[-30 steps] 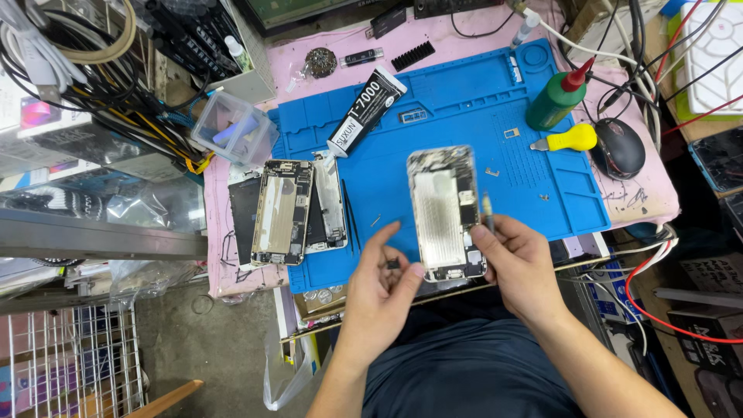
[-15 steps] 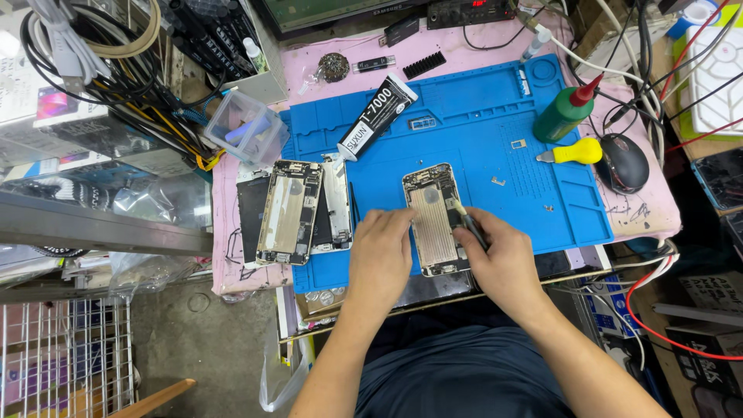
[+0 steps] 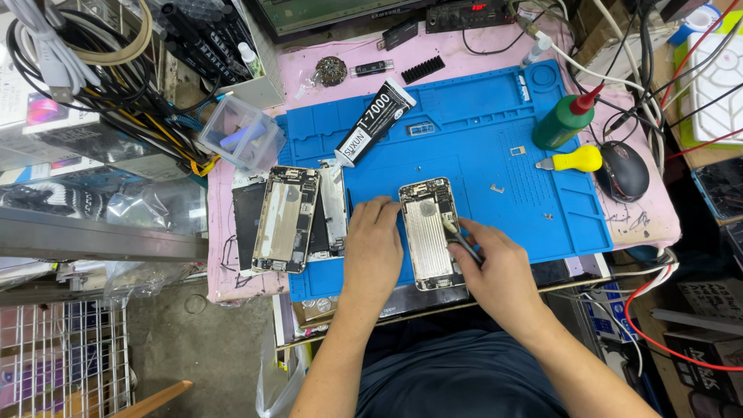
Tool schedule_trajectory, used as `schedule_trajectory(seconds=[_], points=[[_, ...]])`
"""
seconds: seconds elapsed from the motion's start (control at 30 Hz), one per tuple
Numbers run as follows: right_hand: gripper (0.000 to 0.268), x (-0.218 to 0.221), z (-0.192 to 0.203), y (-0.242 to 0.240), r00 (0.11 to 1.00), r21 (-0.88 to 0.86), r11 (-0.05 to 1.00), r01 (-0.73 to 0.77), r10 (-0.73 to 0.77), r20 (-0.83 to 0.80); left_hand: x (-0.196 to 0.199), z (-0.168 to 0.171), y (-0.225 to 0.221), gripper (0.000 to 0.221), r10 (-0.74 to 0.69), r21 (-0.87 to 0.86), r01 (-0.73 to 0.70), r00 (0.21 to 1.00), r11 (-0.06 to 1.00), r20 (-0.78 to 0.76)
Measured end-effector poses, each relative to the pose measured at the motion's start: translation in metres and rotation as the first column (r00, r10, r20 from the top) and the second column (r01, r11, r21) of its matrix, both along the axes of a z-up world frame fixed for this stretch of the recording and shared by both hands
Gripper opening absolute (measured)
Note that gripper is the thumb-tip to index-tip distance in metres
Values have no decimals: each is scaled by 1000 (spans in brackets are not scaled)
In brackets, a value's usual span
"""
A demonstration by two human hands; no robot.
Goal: The person uses a screwdriver and tweezers to manipulate internal components and flex cables within a mobile phone chassis on a repair mat.
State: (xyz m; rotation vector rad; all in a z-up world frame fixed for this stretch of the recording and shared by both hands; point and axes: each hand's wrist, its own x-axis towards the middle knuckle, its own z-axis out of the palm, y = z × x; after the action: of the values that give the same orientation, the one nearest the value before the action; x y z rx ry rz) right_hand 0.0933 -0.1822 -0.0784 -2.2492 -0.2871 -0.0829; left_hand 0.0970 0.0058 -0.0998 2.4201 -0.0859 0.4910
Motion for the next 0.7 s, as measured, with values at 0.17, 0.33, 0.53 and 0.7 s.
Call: schedule_trajectory(seconds=[0.17,0.33,0.53,0.7], points=[[37,4,6,2,997,-86,996,-34,28,-70,-15,14,5,29,-49,71,42,994,997,101],[36,0,23,-13,992,-66,991,-117,114,-48,-42,28,5,28,-282,-128,299,950,946,132],[39,-4,37,-36,945,-69,946,-316,307,-115,-49,20,-5,34,-290,-126,309,946,943,147],[43,-2,28,-53,890,593,805,-8,276,-362,-43,17,-11,21,-274,-388,291,957,874,99]])
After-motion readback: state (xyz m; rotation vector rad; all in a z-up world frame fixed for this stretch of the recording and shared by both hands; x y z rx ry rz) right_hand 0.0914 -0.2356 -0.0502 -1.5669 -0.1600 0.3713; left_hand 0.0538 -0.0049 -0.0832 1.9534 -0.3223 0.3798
